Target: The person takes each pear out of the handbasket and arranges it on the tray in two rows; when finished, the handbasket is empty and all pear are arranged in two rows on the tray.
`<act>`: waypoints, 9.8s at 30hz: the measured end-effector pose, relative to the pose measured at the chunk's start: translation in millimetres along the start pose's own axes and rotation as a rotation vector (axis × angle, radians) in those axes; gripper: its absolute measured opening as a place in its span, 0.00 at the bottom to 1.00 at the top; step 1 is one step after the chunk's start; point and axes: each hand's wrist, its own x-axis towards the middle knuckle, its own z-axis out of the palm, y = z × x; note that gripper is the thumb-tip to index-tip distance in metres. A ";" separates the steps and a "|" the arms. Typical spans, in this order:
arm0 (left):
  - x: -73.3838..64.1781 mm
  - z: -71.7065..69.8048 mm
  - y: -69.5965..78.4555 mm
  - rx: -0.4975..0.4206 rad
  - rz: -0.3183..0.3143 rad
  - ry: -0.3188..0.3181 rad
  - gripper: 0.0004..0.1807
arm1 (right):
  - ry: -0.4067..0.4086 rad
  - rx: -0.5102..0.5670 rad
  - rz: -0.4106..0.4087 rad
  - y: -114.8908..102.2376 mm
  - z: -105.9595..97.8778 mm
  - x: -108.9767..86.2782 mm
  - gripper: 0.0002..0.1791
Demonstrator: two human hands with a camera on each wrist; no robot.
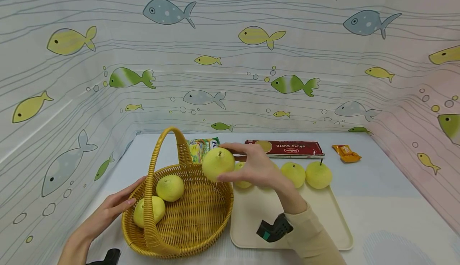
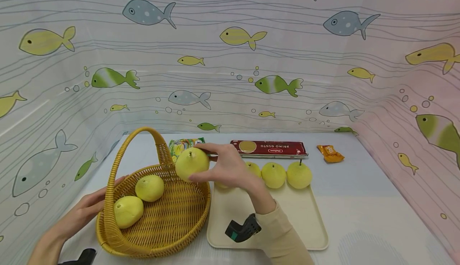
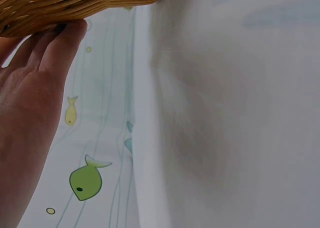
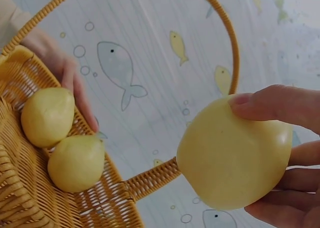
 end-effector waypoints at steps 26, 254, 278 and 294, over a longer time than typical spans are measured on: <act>-0.8 3.3 -0.9 -0.006 -0.054 0.029 0.30 | 0.041 -0.002 0.048 19.2 -20.4 -17.2 0.39; -0.6 0.7 -0.1 -0.007 0.011 0.009 0.31 | -0.116 0.110 0.041 84.2 -29.9 -67.2 0.28; -1.1 0.0 -4.8 -0.012 -0.039 0.023 0.31 | -0.039 0.113 0.000 30.6 -19.2 -45.5 0.27; -0.8 2.1 -1.5 -0.010 0.036 0.002 0.31 | -0.107 0.068 -0.095 -0.5 25.6 -12.1 0.29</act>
